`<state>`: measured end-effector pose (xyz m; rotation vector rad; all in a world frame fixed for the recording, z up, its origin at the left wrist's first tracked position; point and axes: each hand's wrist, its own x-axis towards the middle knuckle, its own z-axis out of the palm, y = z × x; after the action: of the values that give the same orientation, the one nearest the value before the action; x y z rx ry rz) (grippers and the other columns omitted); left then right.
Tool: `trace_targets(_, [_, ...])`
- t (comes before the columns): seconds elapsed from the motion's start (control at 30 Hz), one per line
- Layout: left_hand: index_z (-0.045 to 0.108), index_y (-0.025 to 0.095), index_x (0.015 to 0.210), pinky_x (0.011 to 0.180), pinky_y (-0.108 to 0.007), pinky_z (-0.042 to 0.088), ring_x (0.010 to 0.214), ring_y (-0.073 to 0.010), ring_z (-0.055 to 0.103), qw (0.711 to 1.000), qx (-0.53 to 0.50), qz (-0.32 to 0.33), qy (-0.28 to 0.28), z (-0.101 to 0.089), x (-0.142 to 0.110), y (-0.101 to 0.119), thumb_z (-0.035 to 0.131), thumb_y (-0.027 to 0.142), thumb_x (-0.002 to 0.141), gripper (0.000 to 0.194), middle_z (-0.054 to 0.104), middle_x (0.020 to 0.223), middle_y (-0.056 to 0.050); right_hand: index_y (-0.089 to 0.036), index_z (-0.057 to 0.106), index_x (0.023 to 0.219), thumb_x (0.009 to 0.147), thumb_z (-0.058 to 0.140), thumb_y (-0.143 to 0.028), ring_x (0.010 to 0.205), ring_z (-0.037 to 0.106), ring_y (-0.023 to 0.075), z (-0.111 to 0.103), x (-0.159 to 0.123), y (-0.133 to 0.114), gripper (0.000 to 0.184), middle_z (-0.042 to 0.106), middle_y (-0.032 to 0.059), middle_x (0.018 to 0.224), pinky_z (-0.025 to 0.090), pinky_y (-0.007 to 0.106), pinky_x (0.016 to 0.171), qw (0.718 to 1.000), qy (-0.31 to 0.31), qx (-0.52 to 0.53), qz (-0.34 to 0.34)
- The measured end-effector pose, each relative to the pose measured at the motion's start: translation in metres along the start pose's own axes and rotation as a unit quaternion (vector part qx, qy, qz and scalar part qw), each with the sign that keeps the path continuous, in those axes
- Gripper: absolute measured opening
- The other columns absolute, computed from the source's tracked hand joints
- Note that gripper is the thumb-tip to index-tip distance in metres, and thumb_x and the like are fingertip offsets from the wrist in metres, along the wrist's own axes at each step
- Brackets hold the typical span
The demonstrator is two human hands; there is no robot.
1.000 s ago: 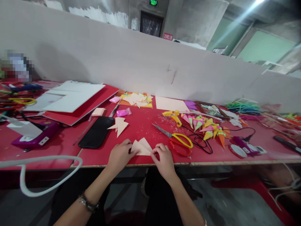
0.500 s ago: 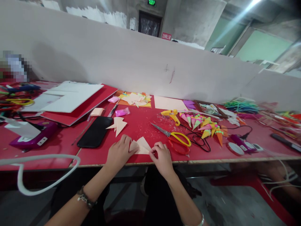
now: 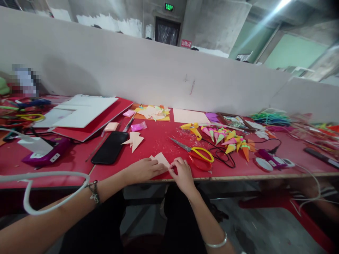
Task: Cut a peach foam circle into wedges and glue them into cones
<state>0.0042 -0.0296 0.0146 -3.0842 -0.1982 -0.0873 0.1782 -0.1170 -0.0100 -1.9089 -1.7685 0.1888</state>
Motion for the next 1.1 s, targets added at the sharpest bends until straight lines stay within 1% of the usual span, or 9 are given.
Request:
trace_targets(0.1, [0.034, 0.027, 0.128, 0.082, -0.026, 0.037, 0.103, -0.0162, 0.049, 1.0, 0.002, -0.011, -0.009, 0.002, -0.008, -0.001, 0.038, 0.015, 0.086, 0.044, 0.052, 0.118, -0.005, -0.019, 0.055, 0.077, 0.077, 0.052, -0.021, 0.084, 0.047, 0.0176, -0.002, 0.001, 0.001, 0.004, 0.053, 0.003, 0.09, 0.036, 0.03, 0.074, 1.0, -0.007, 0.013, -0.006])
trace_targets(0.2, [0.031, 0.028, 0.13, 0.09, -0.028, 0.033, 0.11, -0.0164, 0.045, 0.999, -0.002, -0.025, -0.031, 0.005, -0.022, -0.004, 0.037, 0.011, 0.084, 0.049, 0.049, 0.123, -0.004, -0.019, 0.055, 0.078, 0.077, 0.051, -0.018, 0.083, 0.047, 0.0168, -0.004, 0.0, 0.001, 0.005, 0.053, 0.003, 0.09, 0.037, 0.03, 0.075, 1.0, -0.013, 0.024, -0.008])
trace_targets(0.37, [0.033, 0.028, 0.129, 0.093, -0.03, 0.031, 0.111, -0.0169, 0.045, 0.996, -0.003, -0.079, -0.045, 0.004, -0.05, -0.007, 0.037, 0.006, 0.081, 0.053, 0.049, 0.124, -0.004, -0.019, 0.055, 0.079, 0.076, 0.046, -0.012, 0.085, 0.047, 0.0164, -0.006, -0.001, 0.006, 0.012, 0.053, 0.0035, 0.092, 0.037, 0.029, 0.075, 0.998, -0.017, 0.05, -0.032])
trace_targets(0.6, [0.043, 0.026, 0.124, 0.095, -0.03, 0.032, 0.107, -0.0153, 0.049, 0.991, -0.077, -0.113, 0.016, -0.001, -0.062, -0.002, 0.038, 0.014, 0.082, 0.044, 0.054, 0.12, -0.003, -0.018, 0.052, 0.078, 0.066, 0.032, 0.003, 0.081, 0.05, 0.0155, -0.01, -0.003, 0.013, 0.031, 0.053, 0.004, 0.084, 0.041, 0.029, 0.075, 0.992, 0.0, 0.113, -0.056])
trace_targets(0.7, [0.041, 0.028, 0.126, 0.096, -0.032, 0.033, 0.11, -0.0165, 0.048, 0.986, -0.12, -0.113, 0.036, -0.002, -0.066, -0.003, 0.04, 0.021, 0.082, 0.044, 0.052, 0.123, -0.003, -0.019, 0.054, 0.092, 0.067, 0.031, 0.003, 0.099, 0.048, 0.0163, -0.016, -0.011, 0.003, 0.041, 0.054, 0.0062, 0.103, 0.038, 0.032, 0.086, 0.989, 0.018, 0.11, -0.093])
trace_targets(0.8, [0.038, 0.029, 0.127, 0.099, -0.034, 0.029, 0.117, -0.0163, 0.041, 0.985, -0.142, -0.095, 0.026, -0.003, -0.067, -0.008, 0.039, 0.023, 0.083, 0.045, 0.049, 0.126, -0.001, -0.025, 0.051, 0.11, 0.073, 0.039, -0.005, 0.121, 0.033, 0.0168, -0.02, -0.019, -0.01, 0.044, 0.045, 0.0021, 0.126, 0.027, 0.036, 0.099, 0.977, -0.061, 0.066, -0.191])
trace_targets(0.9, [0.04, 0.029, 0.126, 0.1, -0.035, 0.029, 0.118, -0.016, 0.04, 0.984, -0.145, -0.096, 0.038, -0.001, -0.067, -0.015, 0.04, 0.024, 0.082, 0.044, 0.05, 0.125, -0.001, -0.03, 0.043, 0.122, 0.073, 0.056, -0.026, 0.125, 0.028, 0.0189, -0.018, -0.023, -0.014, 0.051, 0.038, 0.0004, 0.133, 0.023, 0.038, 0.102, 0.962, -0.139, 0.013, -0.234])
trace_targets(0.97, [0.043, 0.029, 0.124, 0.098, -0.034, 0.03, 0.116, -0.0162, 0.043, 0.983, -0.134, -0.112, 0.056, 0.002, -0.067, -0.018, 0.041, 0.026, 0.082, 0.042, 0.052, 0.123, -0.001, -0.032, 0.037, 0.126, 0.07, 0.061, -0.033, 0.125, 0.028, 0.0193, -0.016, -0.023, -0.012, 0.061, 0.035, 0.0, 0.136, 0.022, 0.038, 0.102, 0.96, -0.152, -0.02, -0.236])
trace_targets(1.1, [0.047, 0.027, 0.121, 0.098, -0.035, 0.029, 0.111, -0.0168, 0.048, 0.982, -0.077, -0.145, 0.092, 0.007, -0.068, -0.015, 0.043, 0.028, 0.081, 0.039, 0.054, 0.12, -0.003, -0.034, 0.034, 0.128, 0.075, 0.057, -0.025, 0.123, 0.029, 0.0184, -0.011, -0.02, -0.011, 0.059, 0.036, -0.0012, 0.135, 0.025, 0.035, 0.099, 0.962, -0.137, -0.068, -0.228])
